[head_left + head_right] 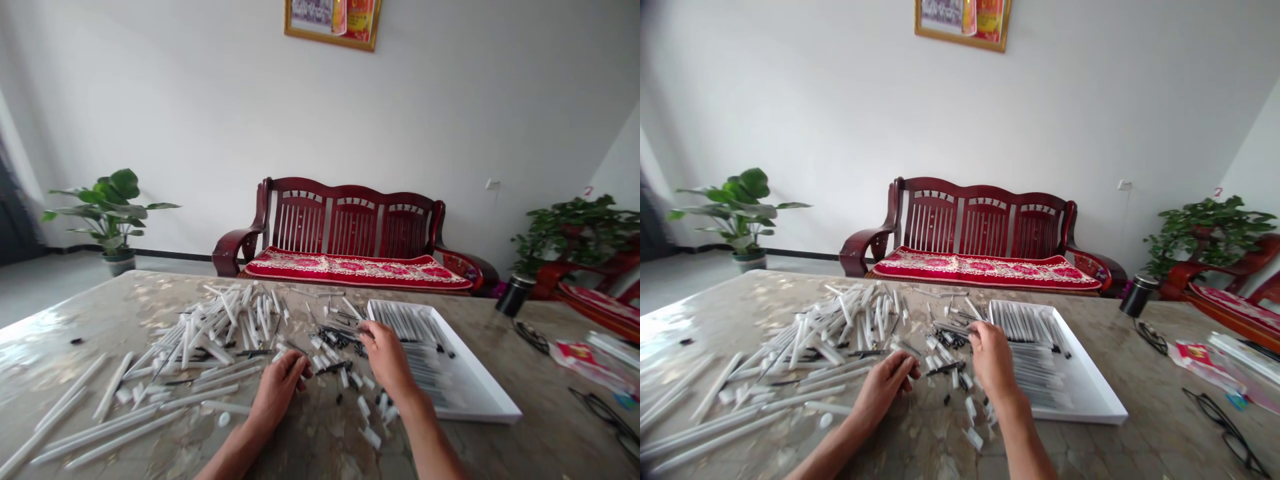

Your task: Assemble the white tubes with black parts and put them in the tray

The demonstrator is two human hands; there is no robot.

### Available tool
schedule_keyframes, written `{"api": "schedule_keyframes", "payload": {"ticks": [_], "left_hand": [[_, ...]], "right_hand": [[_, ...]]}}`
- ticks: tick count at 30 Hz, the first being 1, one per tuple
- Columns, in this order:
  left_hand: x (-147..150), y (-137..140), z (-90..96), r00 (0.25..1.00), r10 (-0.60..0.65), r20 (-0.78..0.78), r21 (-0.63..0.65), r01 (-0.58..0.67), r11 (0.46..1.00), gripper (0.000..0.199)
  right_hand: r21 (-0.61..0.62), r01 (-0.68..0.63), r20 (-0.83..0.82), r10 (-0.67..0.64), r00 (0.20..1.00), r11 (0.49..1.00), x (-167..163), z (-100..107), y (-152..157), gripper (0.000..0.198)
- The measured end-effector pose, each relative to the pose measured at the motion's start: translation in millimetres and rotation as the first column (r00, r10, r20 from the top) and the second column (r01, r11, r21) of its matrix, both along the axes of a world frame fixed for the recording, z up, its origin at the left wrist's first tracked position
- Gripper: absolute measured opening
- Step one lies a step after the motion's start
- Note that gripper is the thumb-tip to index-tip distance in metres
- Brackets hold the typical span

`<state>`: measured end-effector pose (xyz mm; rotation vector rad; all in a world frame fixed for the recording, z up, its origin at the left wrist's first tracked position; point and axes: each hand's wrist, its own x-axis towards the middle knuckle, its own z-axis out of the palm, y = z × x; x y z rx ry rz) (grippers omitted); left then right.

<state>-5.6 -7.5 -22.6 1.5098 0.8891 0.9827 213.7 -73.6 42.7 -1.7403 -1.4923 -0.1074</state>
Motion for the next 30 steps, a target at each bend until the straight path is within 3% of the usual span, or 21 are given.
{"api": "schedule_keyframes", "payload": {"ticks": [7, 13, 19, 23, 26, 30], "left_hand": [[0, -2, 5.2, 0.998, 0.009, -0.058, 0.07, -0.005, 0.998, 0.036], [-1, -4, 4.3, 0.993, -0.001, -0.116, 0.131, 0.016, 0.991, 0.034], [-4, -2, 5.0, 0.976, -0.006, -0.217, 0.174, 0.045, 0.984, 0.035], [-2, -4, 4.6, 0.973, -0.017, -0.232, 0.213, 0.067, 0.975, 0.032], [2, -9, 0.5, 0.981, -0.105, -0.165, 0.111, 0.124, 0.986, 0.035], [8, -19, 0.2, 0.971, -0.239, 0.015, 0.026, 0.239, 0.971, 0.05]], "right_hand": [[-0.212, 0.059, -0.079, -0.077, 0.994, 0.975, 73, 10, -22, 0.02], [-0.208, 0.113, -0.034, -0.122, 0.992, 0.972, 106, -7, -50, 0.02], [-0.289, 0.216, 0.015, -0.222, 0.975, 0.933, 126, -22, -67, 0.022], [-0.251, 0.126, -0.147, -0.167, 0.975, 0.96, 97, -18, -65, 0.025], [-0.226, -0.09, -0.25, 0.032, 0.968, 0.97, 39, -10, -60, 0.026], [-0.23, -0.245, -0.184, 0.205, 0.961, 0.942, -42, -7, -52, 0.021]]}}
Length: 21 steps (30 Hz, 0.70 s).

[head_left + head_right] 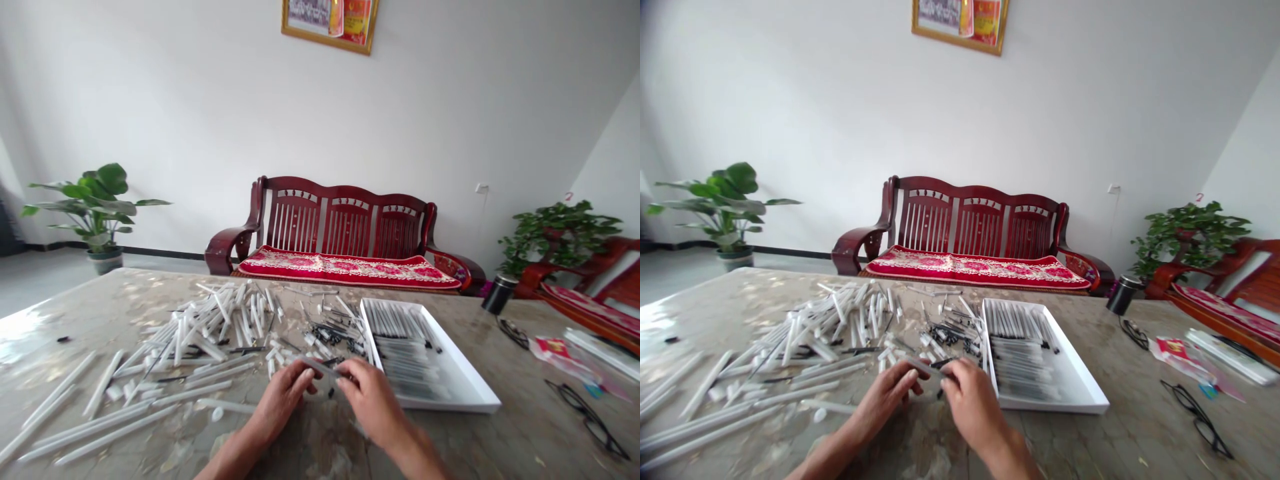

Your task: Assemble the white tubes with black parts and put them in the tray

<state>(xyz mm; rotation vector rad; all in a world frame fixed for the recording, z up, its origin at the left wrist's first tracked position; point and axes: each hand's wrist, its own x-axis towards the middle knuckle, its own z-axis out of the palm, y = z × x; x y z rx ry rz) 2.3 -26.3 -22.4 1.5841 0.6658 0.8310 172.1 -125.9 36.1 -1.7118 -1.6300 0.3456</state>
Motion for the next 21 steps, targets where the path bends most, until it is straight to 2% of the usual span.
{"api": "schedule_keyframes", "payload": {"ticks": [3, 5, 7, 9, 12, 15, 18, 20, 21], "left_hand": [[0, -4, 7.5, 0.993, 0.032, 0.116, -0.065, -0.025, 0.998, 0.051], [-3, -3, 12.9, 0.976, 0.133, 0.171, -0.126, -0.112, 0.986, 0.047], [-5, 1, 16.3, 0.948, 0.248, 0.2, -0.159, -0.218, 0.963, 0.045], [-7, 7, 17.0, 0.922, 0.323, 0.214, -0.141, -0.298, 0.944, 0.046], [-7, 12, 14.7, 0.911, 0.365, 0.193, -0.037, -0.365, 0.93, 0.047], [-7, 11, 11.5, 0.936, 0.347, 0.056, 0.131, -0.352, 0.927, 0.044], [-8, 5, 10.0, 0.933, 0.313, -0.176, 0.367, -0.233, 0.901, 0.036], [-9, 1, 10.6, 0.898, 0.312, -0.31, 0.474, -0.139, 0.87, 0.031], [-9, 0, 11.5, 0.878, 0.315, -0.361, 0.502, -0.102, 0.859, 0.03]], "right_hand": [[-0.037, -0.056, 0.055, 0.058, 0.997, 0.998, -27, -2, 4, 0.028], [-0.103, 0.006, 0.171, 0.012, 0.985, 0.995, -26, -4, 4, 0.025], [-0.188, 0.129, 0.35, -0.057, 0.935, 0.974, -16, -5, 3, 0.019], [-0.25, 0.23, 0.504, -0.077, 0.86, 0.94, -4, -8, 1, 0.018], [-0.307, 0.264, 0.6, -0.03, 0.8, 0.914, 8, -15, -1, 0.028], [-0.325, 0.239, 0.6, 0.004, 0.8, 0.915, 10, -22, 0, 0.035], [-0.251, 0.209, 0.526, -0.048, 0.849, 0.945, 9, -25, 7, 0.03], [-0.14, 0.175, 0.356, -0.115, 0.927, 0.975, 7, -26, 15, 0.021], [-0.08, 0.158, 0.21, -0.138, 0.968, 0.984, 6, -27, 20, 0.016]]}}
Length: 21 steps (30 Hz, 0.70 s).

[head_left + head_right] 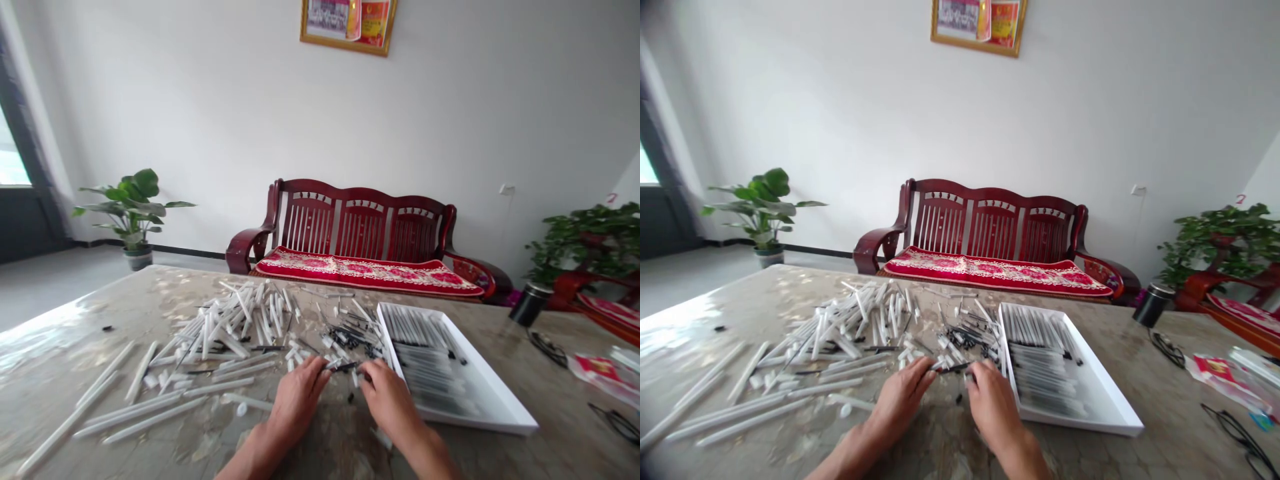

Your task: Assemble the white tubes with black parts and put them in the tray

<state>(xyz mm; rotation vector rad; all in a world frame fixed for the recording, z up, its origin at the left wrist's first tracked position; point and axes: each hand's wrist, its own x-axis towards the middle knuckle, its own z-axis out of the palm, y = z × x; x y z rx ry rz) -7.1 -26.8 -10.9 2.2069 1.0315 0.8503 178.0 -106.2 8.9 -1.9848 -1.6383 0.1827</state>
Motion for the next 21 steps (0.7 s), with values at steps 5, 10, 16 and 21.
{"api": "schedule_keyframes", "payload": {"ticks": [5, 10, 16, 21], "left_hand": [[-1, -2, 6.1, 0.987, 0.012, -0.16, 0.045, -0.005, 0.999, 0.031], [0, 0, 6.3, 0.979, 0.011, -0.203, 0.076, 0.005, 0.997, 0.029], [1, 0, -0.5, 0.982, -0.008, -0.191, 0.122, 0.032, 0.992, 0.026], [1, 1, -5.9, 0.977, 0.037, -0.209, 0.207, 0.007, 0.978, 0.024]], "right_hand": [[0.256, 0.102, -0.713, 0.117, 0.692, 0.961, -13, -7, 19, 0.032], [0.328, 0.159, -0.787, 0.176, 0.592, 0.931, -28, -11, 23, 0.043], [0.329, 0.099, -0.758, 0.201, 0.62, 0.939, -36, -16, 21, 0.042], [0.279, 0.136, -0.788, 0.146, 0.599, 0.95, -41, -18, 22, 0.045]]}}
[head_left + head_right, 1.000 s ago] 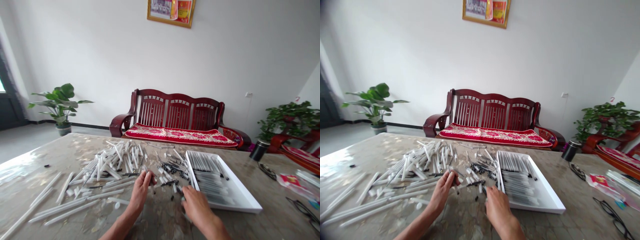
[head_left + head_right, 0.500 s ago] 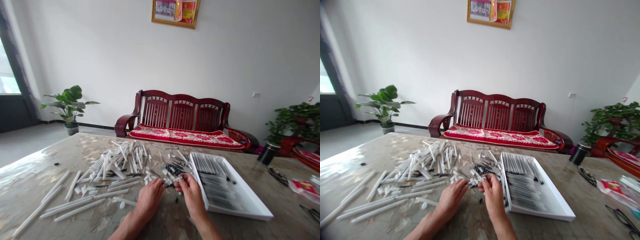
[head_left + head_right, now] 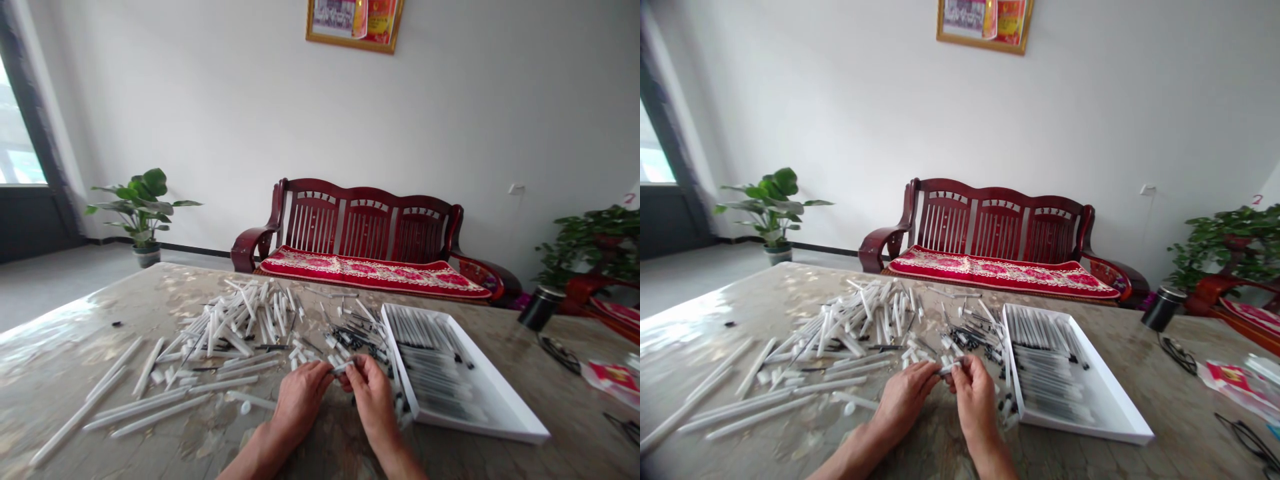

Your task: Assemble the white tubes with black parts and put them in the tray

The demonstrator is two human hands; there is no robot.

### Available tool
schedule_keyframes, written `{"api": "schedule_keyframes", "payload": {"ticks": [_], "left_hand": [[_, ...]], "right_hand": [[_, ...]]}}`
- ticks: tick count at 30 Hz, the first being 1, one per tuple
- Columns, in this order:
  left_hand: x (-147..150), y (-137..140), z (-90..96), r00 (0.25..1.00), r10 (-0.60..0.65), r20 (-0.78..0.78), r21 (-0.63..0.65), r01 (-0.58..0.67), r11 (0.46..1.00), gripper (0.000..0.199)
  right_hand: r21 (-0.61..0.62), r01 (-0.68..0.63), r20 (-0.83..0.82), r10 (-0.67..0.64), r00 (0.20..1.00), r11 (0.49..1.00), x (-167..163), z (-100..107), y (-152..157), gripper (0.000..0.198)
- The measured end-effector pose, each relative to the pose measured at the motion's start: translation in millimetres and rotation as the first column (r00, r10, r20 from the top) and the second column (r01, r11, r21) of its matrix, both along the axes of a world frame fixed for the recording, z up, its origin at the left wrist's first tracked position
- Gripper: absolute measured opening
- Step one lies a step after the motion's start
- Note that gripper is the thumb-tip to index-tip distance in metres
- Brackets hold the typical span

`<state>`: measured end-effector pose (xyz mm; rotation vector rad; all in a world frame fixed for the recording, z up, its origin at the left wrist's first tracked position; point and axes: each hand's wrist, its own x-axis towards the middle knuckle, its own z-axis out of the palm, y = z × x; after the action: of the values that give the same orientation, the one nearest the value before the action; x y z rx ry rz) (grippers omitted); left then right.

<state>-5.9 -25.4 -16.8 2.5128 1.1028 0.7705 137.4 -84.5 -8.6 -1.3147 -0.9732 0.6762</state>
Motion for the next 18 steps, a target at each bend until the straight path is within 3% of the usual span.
{"api": "schedule_keyframes", "payload": {"ticks": [7, 11, 14, 16, 18], "left_hand": [[-1, -2, -0.8, 0.998, 0.016, -0.057, 0.212, -0.004, 0.977, 0.017], [-1, -2, 1.4, 0.997, 0.004, -0.075, 0.253, 0.015, 0.967, 0.016], [-1, 1, 2.9, 0.999, 0.006, -0.032, 0.257, 0.003, 0.966, 0.016], [-3, 2, 3.3, 1.0, 0.007, 0.006, 0.27, -0.008, 0.963, 0.02], [-5, 2, 2.8, 0.999, 0.001, 0.043, 0.282, -0.013, 0.959, 0.03]], "right_hand": [[-0.121, 0.004, -0.245, -0.034, 0.969, 0.993, -6, 3, -1, 0.042], [-0.124, -0.034, -0.29, -0.003, 0.957, 0.992, -4, -2, -5, 0.042], [-0.052, -0.026, -0.13, 0.019, 0.991, 0.998, 3, -3, -8, 0.047], [0.029, 0.014, 0.119, -0.017, 0.993, 0.999, 7, 3, -10, 0.045], [0.081, -0.001, 0.43, -0.034, 0.902, 0.997, 10, 14, -15, 0.028]]}}
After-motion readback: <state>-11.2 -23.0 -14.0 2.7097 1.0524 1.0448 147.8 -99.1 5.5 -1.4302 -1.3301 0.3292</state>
